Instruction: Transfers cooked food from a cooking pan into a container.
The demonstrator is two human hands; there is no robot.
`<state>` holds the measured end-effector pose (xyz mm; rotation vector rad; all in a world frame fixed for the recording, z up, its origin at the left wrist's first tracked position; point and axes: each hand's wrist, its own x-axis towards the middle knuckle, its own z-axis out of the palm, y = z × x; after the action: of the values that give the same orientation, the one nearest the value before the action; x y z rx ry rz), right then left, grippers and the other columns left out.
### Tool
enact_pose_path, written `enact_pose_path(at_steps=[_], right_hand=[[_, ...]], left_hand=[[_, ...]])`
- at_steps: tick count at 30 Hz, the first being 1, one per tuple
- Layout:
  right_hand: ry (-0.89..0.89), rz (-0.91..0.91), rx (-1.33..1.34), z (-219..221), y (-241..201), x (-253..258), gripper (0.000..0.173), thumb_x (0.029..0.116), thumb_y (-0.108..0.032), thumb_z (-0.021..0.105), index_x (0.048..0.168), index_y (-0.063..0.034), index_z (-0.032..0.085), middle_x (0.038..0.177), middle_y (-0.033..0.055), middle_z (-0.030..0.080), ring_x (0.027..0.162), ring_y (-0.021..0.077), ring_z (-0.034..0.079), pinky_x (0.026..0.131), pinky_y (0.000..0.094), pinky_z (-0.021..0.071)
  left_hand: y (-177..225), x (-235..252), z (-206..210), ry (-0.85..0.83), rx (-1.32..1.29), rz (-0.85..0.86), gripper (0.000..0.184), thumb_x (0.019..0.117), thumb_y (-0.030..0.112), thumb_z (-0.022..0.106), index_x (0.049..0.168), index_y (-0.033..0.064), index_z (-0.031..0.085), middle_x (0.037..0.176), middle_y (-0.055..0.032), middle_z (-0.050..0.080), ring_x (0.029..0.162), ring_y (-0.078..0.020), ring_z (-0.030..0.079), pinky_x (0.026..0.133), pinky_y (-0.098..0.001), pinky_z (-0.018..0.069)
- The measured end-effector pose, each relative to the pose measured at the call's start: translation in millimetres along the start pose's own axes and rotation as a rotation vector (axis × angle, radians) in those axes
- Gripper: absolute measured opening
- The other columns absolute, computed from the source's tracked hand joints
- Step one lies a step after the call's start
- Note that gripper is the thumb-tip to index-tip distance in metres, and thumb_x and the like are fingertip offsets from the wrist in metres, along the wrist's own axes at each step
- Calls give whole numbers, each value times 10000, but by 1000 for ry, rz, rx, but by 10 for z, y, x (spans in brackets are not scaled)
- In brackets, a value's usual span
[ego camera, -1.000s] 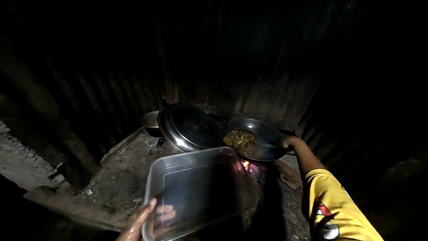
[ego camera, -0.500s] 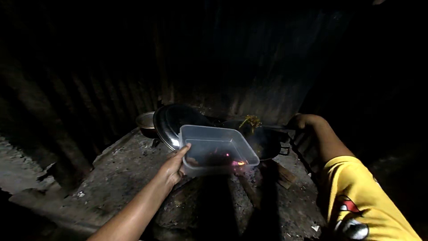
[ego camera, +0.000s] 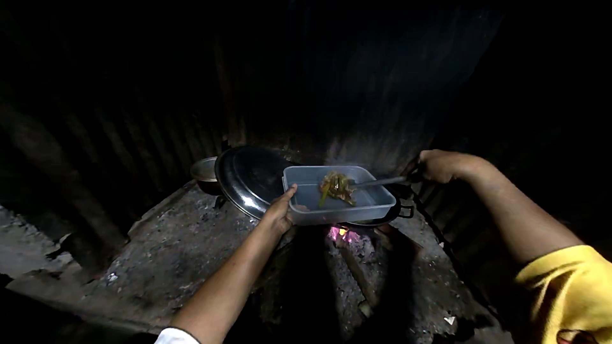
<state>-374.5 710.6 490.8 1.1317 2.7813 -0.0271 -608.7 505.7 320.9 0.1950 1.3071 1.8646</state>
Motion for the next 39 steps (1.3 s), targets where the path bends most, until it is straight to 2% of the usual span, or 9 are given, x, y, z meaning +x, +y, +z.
enact_pose_path(at_steps=[3,8,12,14,21,25,28,33,39], right_hand=[[32,41,-294,51,-412,-338,135,1001,-179,674,1101,-130,751,1036,166,730,1009,397,691,839,629,522],[403,-191,-570,269,-524,-669,97,919,-12,713,829,-45,730,788,148,703,766,365,695,731,538,525],[737,-432,-641,326,-317,-599,338,889,76,689,1144,-121,788,870,170,708,725,361,678,667,510,501],[783,-428,-591,295,-184,-578,354,916,45,683,1204,-141,769,872,183,712,716,382,682,666,537,505],[365,147,-165,-49,194,-500,266,1023,-262,661,1278,-217,724,1045,206,735,978,460,689,776,667,521],[256,343,-136,61,10,-298,207,1036,-132,610,1117,40,692,1151,332,672,1103,553,635,837,721,480],[120,391,-303,491,-56,125,209,1032,-80,579,1165,38,690,1229,296,665,1152,513,633,870,678,507],[-56,424,-472,1186,-173,634,338,1055,-110,540,1283,138,570,1307,317,599,1216,485,596,963,618,487],[-232,304,-297,1057,-554,463,437,1078,-236,503,1401,55,542,1463,291,521,1357,471,506,1046,666,417]], left_hand=[[-88,6,-25,-14,28,-18,428,1071,407,496,1258,25,546,914,-129,675,755,-206,678,672,-354,582],[-222,36,-143,28,11,13,374,1071,327,524,1289,24,540,986,-132,665,818,-200,673,708,-355,578],[-230,2,-236,-2,-22,21,358,1078,337,500,1244,26,566,939,-129,679,782,-197,686,676,-351,590],[-239,-15,-286,-29,-68,24,345,1086,327,479,1249,33,553,929,-126,682,777,-200,693,671,-350,596],[-348,-24,-599,-1,-105,103,315,1088,300,477,1260,44,544,916,-114,680,772,-196,694,683,-355,602],[-272,-128,-653,75,-79,86,316,1088,307,476,1270,57,539,929,-105,671,778,-184,685,679,-341,594],[-194,-170,-629,105,-82,111,276,1089,290,476,1210,53,548,859,-80,646,699,-147,661,615,-297,581],[-35,-233,-603,106,-113,135,289,1090,289,472,1227,46,544,922,-109,668,768,-189,691,668,-344,603],[123,-325,-615,120,-100,130,304,1091,315,465,1216,52,553,915,-110,676,764,-190,696,657,-345,602]])
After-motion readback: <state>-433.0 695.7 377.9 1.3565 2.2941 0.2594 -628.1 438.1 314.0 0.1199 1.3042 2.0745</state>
